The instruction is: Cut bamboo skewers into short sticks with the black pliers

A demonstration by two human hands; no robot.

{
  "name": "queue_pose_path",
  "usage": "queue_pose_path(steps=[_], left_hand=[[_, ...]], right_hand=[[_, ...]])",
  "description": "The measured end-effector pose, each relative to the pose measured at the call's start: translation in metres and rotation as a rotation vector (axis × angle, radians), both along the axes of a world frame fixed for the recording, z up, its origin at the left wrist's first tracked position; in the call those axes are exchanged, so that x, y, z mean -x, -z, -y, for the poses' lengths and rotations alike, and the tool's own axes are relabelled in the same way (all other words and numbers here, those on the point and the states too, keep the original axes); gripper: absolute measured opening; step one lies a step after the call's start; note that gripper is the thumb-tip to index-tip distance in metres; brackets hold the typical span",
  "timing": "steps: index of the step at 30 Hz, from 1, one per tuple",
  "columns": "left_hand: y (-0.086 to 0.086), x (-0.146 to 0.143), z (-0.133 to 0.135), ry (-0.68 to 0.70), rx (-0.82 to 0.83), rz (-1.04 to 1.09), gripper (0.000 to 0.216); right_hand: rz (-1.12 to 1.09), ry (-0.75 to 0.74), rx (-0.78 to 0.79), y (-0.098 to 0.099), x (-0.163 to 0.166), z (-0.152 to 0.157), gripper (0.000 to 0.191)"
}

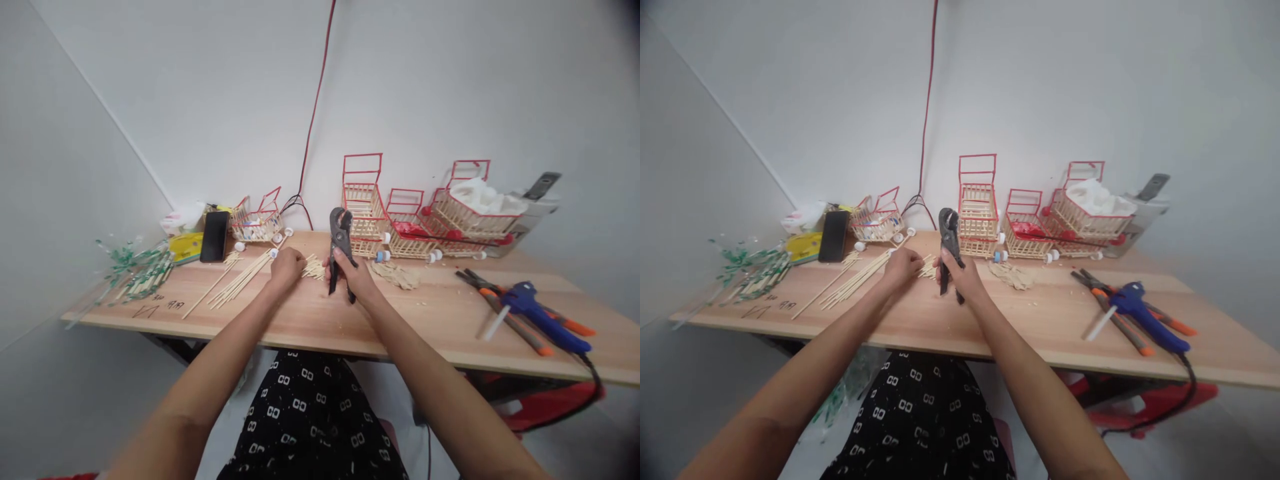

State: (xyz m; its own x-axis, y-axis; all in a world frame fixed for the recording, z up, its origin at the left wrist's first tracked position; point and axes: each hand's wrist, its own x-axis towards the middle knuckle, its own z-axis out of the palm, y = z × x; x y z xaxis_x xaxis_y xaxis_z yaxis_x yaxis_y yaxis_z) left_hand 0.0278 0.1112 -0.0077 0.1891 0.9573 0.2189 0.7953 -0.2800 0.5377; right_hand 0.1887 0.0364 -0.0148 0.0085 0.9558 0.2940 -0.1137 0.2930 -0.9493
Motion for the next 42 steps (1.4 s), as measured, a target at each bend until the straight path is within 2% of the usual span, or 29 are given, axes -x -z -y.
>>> queue_pose_path(steps=[5,9,13,23,26,29,31,33,35,38,42], left_hand=[[-0.008,0.037,-0.001,-0.132,-0.101,-0.056,0.025],[-0.005,0.061,-0.004,-0.228,-0.158,-0.25,0.026],[0.005,0.061,-0.009,-0.225,-0.186,-0.341,0.027],[0.011,0.056,-0.012,-0.104,-0.215,-0.247,0.03],[0.009,0.056,-0.006,-0.115,-0.2,-0.151,0.026],[0.006,0.053,0.006,-0.079,-0.109,0.005,0.015],[0.005,0.05,0.019,0.021,0.079,0.294,0.012],[0.003,0.045,0.035,0.151,0.393,0.759,0.013],[0.002,0.04,0.051,0.214,0.669,1.086,0.018],[0.002,0.035,0.069,0.228,0.829,1.205,0.022],[0.003,0.029,0.079,0.298,0.754,1.162,0.027]], right_hand=[[0.016,0.006,0.002,-0.001,0.001,0.001,0.051],[0.021,-0.015,0.008,-0.001,0.002,0.001,0.05],[0.056,-0.031,-0.004,0.002,0.005,0.002,0.048],[0.107,-0.035,0.001,0.007,0.007,0.002,0.046],[0.122,-0.016,-0.005,0.008,0.007,0.0,0.045],[0.13,0.038,0.006,0.006,0.006,-0.001,0.044],[0.134,0.061,0.005,0.004,0.006,-0.001,0.042],[0.14,0.066,-0.016,0.002,0.006,-0.001,0.04],[0.148,0.071,-0.047,0.001,0.006,0.0,0.037],[0.176,0.088,-0.077,0.001,0.008,0.0,0.035],[0.225,0.09,-0.058,0.001,0.01,0.0,0.036]])
